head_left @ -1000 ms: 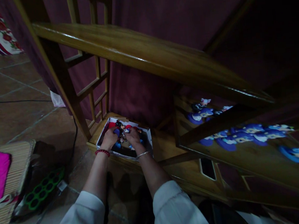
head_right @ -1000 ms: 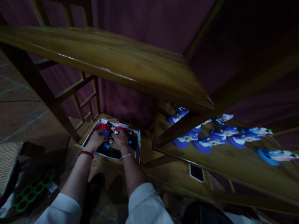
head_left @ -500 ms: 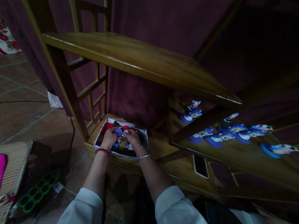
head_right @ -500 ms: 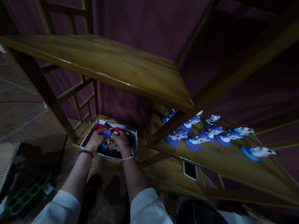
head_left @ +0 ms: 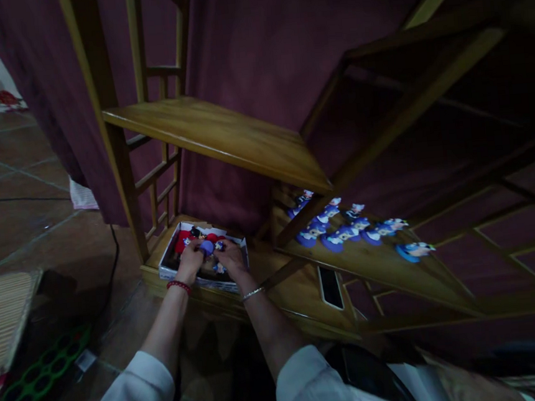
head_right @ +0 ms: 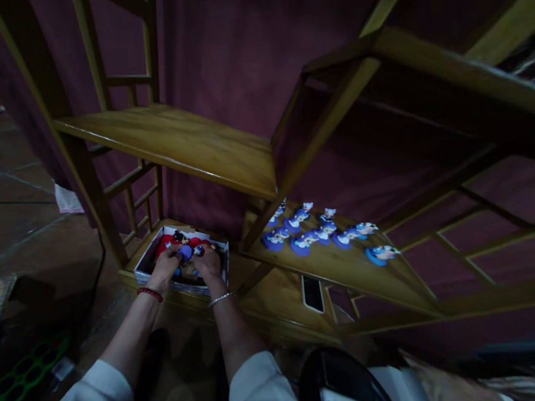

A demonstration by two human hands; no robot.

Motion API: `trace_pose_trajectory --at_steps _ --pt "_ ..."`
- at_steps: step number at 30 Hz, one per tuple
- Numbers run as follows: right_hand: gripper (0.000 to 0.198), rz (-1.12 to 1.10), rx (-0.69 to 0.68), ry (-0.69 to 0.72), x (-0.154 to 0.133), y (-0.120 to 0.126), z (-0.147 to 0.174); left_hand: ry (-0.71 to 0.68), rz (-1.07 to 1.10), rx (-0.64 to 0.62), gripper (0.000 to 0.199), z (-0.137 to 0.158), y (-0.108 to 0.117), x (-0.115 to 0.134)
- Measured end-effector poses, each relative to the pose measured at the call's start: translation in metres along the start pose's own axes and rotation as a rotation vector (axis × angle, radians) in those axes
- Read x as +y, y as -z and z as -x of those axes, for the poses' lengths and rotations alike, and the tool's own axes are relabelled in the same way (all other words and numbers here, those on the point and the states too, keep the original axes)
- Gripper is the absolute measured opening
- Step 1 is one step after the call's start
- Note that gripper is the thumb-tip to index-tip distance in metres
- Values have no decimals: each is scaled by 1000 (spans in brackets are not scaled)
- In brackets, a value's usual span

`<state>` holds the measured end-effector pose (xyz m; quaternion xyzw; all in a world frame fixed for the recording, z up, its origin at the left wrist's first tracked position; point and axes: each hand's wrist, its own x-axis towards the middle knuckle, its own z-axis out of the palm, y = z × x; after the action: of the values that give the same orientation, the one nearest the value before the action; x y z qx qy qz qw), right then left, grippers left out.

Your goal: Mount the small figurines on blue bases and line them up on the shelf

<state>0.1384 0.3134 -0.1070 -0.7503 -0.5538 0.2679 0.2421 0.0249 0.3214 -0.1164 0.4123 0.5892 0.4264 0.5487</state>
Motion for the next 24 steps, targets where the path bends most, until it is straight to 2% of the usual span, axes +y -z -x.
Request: trace_pose_trajectory --at_steps 4,10,14,18,24 --pt "25 77 17 -8 -13 19 21 -9 153 -36 27 21 -1 2" --pt "27 103 31 24 -25 35 47 -36 300 -121 38 58 -3 12" --pt "26 79 48 61 -32 45 68 73 449 -179 24 82 -1 24" --pt "27 -9 73 51 -32 58 88 126 625 -226 12 106 4 35" --pt "28 -148 118 85 -18 72 107 163 786 -354 10 136 8 43"
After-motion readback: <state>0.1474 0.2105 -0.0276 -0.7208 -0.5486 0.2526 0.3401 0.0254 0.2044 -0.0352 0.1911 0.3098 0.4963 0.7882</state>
